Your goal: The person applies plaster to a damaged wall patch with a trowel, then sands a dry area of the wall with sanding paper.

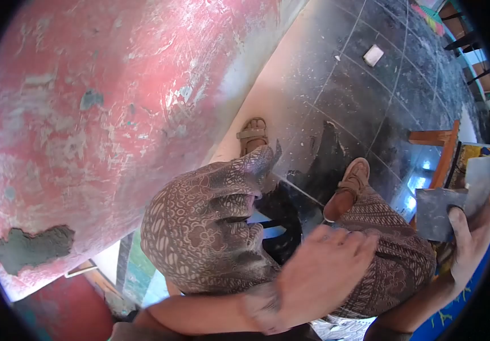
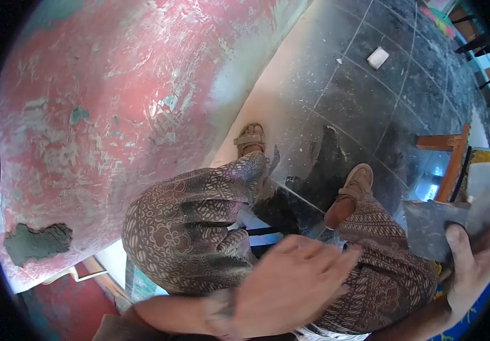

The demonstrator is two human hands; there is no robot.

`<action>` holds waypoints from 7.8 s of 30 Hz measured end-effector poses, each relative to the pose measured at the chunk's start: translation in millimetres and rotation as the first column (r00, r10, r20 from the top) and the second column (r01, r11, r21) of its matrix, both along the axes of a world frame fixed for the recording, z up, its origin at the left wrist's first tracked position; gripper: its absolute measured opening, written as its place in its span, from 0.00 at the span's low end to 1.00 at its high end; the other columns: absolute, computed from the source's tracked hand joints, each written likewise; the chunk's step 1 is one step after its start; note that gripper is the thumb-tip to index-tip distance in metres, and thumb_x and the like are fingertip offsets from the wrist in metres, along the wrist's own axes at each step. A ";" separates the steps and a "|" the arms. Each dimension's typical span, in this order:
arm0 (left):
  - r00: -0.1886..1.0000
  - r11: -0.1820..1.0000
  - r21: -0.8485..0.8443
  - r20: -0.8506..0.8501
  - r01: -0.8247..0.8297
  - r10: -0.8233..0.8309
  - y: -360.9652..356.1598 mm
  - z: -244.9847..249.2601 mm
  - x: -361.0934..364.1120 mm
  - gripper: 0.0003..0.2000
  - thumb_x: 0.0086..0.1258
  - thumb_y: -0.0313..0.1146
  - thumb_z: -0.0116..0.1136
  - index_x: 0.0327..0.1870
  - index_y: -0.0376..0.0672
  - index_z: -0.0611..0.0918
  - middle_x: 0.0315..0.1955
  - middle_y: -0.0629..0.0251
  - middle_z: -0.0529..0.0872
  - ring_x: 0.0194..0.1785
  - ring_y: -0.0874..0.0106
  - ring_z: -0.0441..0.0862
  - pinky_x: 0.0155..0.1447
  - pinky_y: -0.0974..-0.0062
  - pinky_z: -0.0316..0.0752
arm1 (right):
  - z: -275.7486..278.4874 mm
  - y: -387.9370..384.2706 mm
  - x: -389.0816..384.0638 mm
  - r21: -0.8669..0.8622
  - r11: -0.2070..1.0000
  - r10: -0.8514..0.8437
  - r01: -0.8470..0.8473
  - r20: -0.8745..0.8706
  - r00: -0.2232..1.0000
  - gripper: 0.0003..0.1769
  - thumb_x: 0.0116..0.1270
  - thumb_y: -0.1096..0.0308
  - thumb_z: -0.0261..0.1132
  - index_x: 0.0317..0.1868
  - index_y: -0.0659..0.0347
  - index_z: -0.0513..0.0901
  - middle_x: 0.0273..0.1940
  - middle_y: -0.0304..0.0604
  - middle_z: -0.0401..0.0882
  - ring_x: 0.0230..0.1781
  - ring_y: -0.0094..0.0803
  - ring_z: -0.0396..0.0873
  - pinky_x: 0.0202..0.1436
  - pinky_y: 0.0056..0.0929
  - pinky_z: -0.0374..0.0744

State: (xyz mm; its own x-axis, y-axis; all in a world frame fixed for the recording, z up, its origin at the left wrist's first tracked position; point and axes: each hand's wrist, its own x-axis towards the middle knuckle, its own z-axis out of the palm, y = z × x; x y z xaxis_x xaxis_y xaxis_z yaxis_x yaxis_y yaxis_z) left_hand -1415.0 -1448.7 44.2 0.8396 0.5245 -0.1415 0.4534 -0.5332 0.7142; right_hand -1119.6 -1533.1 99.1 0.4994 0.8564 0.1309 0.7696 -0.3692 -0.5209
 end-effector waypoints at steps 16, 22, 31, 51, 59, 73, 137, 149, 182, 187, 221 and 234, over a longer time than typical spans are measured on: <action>0.666 0.905 -0.281 -0.746 -0.318 0.002 -107.0 -270.6 20.9 0.30 0.67 0.49 0.67 0.69 0.45 0.79 0.69 0.52 0.73 0.72 0.47 0.74 0.73 0.48 0.71 | 4.0 41.0 8.1 0.212 0.942 0.319 -0.260 -0.332 0.888 0.69 0.57 0.54 0.88 0.84 0.74 0.50 0.71 0.63 0.68 0.73 0.56 0.72 0.75 0.52 0.75; 0.488 0.762 -0.311 -0.873 -0.568 0.008 -94.3 -286.1 25.6 0.37 0.67 0.49 0.73 0.75 0.45 0.73 0.81 0.50 0.57 0.81 0.42 0.62 0.77 0.47 0.71 | -5.6 -4.3 6.8 -0.091 0.960 -0.281 0.266 -0.260 0.924 0.71 0.55 0.53 0.89 0.85 0.74 0.50 0.77 0.64 0.62 0.76 0.55 0.68 0.79 0.53 0.71; 0.397 0.645 -0.227 -0.908 -0.730 0.131 -90.5 -308.6 26.2 0.29 0.61 0.39 0.74 0.66 0.50 0.83 0.76 0.51 0.64 0.75 0.45 0.67 0.76 0.53 0.73 | -23.0 85.4 39.7 -0.017 0.996 0.090 -0.092 -0.090 0.992 0.70 0.53 0.63 0.88 0.86 0.70 0.50 0.85 0.60 0.52 0.82 0.52 0.59 0.83 0.49 0.65; 0.421 0.476 -0.268 -0.873 -0.837 0.248 64.3 -303.5 149.5 0.23 0.71 0.49 0.70 0.62 0.49 0.85 0.70 0.49 0.76 0.74 0.45 0.73 0.77 0.54 0.70 | -69.2 211.8 109.2 -0.161 0.979 0.129 -0.128 -0.001 0.992 0.56 0.67 0.55 0.77 0.86 0.63 0.55 0.79 0.62 0.65 0.73 0.55 0.77 0.76 0.52 0.79; 0.379 -0.129 -0.966 -0.035 0.226 0.925 142.8 -170.9 202.4 0.30 0.88 0.54 0.49 0.76 0.36 0.73 0.66 0.57 0.81 0.66 0.71 0.78 0.73 0.66 0.70 | -74.2 229.2 96.5 -0.123 0.954 0.250 -0.274 -0.178 0.952 0.59 0.67 0.51 0.79 0.87 0.64 0.53 0.81 0.62 0.62 0.77 0.53 0.72 0.77 0.53 0.77; 0.307 0.380 -0.823 0.265 -0.423 0.914 185.5 12.4 39.3 0.15 0.77 0.23 0.68 0.62 0.34 0.82 0.53 0.60 0.90 0.54 0.74 0.87 0.60 0.74 0.79 | -80.5 303.7 45.7 -0.166 0.943 0.188 -0.287 -0.444 0.876 0.44 0.80 0.51 0.64 0.86 0.64 0.57 0.51 0.48 0.84 0.35 0.22 0.86 0.25 0.15 0.78; 0.938 0.925 -0.171 -0.134 -0.340 0.320 237.3 12.3 45.3 0.16 0.65 0.36 0.71 0.52 0.42 0.89 0.49 0.54 0.89 0.51 0.50 0.85 0.57 0.52 0.77 | -383.9 378.4 -252.5 0.034 0.977 -0.049 0.208 -0.923 0.381 0.31 0.85 0.50 0.54 0.73 0.66 0.78 0.60 0.70 0.84 0.64 0.63 0.82 0.68 0.48 0.79; 0.934 0.918 -0.180 -0.126 -0.352 0.334 238.9 15.0 46.0 0.15 0.65 0.36 0.70 0.51 0.42 0.89 0.49 0.54 0.89 0.50 0.51 0.85 0.56 0.52 0.77 | -388.6 396.5 -235.0 -0.004 0.982 -0.081 0.190 -0.913 0.400 0.30 0.86 0.50 0.52 0.74 0.64 0.77 0.64 0.68 0.82 0.68 0.62 0.80 0.72 0.48 0.77; 0.937 0.924 -0.181 -0.167 -0.336 0.308 258.9 8.9 47.6 0.13 0.65 0.35 0.70 0.49 0.42 0.90 0.46 0.55 0.90 0.49 0.52 0.86 0.55 0.53 0.78 | -423.9 441.3 -197.3 0.138 0.946 -0.037 0.294 -0.853 0.521 0.30 0.84 0.50 0.57 0.74 0.64 0.78 0.61 0.67 0.84 0.62 0.65 0.83 0.65 0.51 0.81; 0.934 0.925 -0.170 -0.175 -0.340 0.311 262.6 5.1 51.7 0.13 0.65 0.35 0.70 0.48 0.42 0.90 0.46 0.55 0.90 0.49 0.52 0.86 0.55 0.53 0.78 | -370.3 417.1 -206.7 0.166 0.951 0.036 0.261 -0.898 0.439 0.30 0.83 0.50 0.59 0.73 0.65 0.79 0.60 0.66 0.85 0.56 0.61 0.86 0.60 0.45 0.82; 0.925 0.925 -0.151 -0.217 -0.348 0.313 252.6 18.3 58.6 0.11 0.65 0.35 0.70 0.46 0.42 0.90 0.44 0.56 0.90 0.47 0.53 0.87 0.53 0.54 0.79 | -430.4 465.1 -165.5 -0.166 0.955 -0.241 0.244 -0.916 0.320 0.31 0.83 0.47 0.54 0.71 0.62 0.81 0.64 0.64 0.83 0.68 0.62 0.80 0.72 0.46 0.76; 0.922 0.927 -0.145 -0.235 -0.346 0.308 259.7 16.2 60.3 0.11 0.65 0.34 0.70 0.45 0.41 0.91 0.43 0.56 0.90 0.47 0.53 0.87 0.53 0.55 0.79 | -382.3 407.9 -190.6 -0.204 0.975 -0.213 0.087 -0.970 0.119 0.32 0.85 0.53 0.52 0.74 0.72 0.76 0.68 0.70 0.79 0.73 0.59 0.77 0.77 0.43 0.73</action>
State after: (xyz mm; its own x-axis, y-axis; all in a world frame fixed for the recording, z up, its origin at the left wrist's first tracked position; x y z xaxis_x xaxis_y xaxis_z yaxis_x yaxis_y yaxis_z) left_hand -1354.7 -1189.0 60.4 0.5680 0.7140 -0.4095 0.7263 -0.2007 0.6574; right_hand -1310.2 -1125.2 -283.2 0.2630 0.7208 -0.6414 -0.4559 -0.4930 -0.7410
